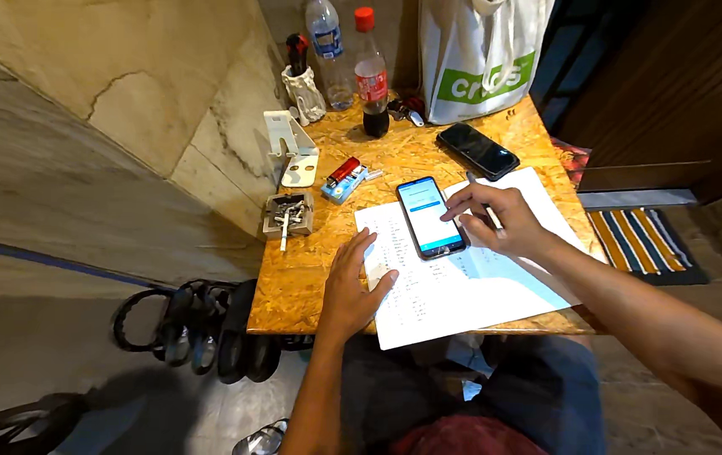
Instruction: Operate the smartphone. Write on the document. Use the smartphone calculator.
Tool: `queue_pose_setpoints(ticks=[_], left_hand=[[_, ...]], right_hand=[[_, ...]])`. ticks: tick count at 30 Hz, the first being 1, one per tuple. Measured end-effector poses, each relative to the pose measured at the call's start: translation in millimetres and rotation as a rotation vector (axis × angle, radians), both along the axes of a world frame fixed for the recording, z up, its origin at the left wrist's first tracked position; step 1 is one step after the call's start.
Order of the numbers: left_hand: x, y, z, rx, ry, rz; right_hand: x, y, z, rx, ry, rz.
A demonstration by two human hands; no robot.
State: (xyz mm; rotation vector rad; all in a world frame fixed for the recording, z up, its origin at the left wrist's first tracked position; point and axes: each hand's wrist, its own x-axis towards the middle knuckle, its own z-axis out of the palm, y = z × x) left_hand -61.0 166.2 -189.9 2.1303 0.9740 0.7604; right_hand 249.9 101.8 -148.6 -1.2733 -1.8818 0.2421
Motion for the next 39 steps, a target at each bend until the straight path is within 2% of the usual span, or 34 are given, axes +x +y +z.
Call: queue_pose_setpoints(ticks=[4, 9, 12, 14, 17, 20, 24, 28, 32, 39], left_hand=[[-1, 0, 0, -0.009, 0.006, 0.005], [0, 1, -1, -0.043, -0.009, 0.007], [-1, 0, 2, -0.051, -0.069, 0.006], [-2, -3, 8, -0.037, -0.197, 0.005], [-13, -7, 19, 0.094, -0.317, 0.045], [-44, 3, 30, 0.269, -0.273, 0.160], [-84, 22, 33, 0.348, -0.208, 0.363], [-102, 36, 26, 0.321, -0.079, 0.501], [-104, 43, 24, 0.232, 0.059, 0.517], [-92, 52, 29, 0.139, 0.168, 0.530]], right_hand=[[-9, -11, -10, 0.021, 0.018, 0.133], [-7, -14, -14, 0.015, 0.000, 0.124], [-7, -12, -9, 0.047, 0.041, 0.058], [-7, -8, -8, 0.041, 0.041, -0.021], [-3, -5, -11, -0.010, 0.028, -0.105], [0, -4, -12, -0.069, 0.013, -0.104], [-4, 1, -15, -0.083, -0.069, -0.072], [-8, 1, -13, -0.107, -0.159, -0.146], [1, -3, -8, -0.050, -0.096, -0.308], [-1, -2, -17, -0.020, -0.078, -0.184]])
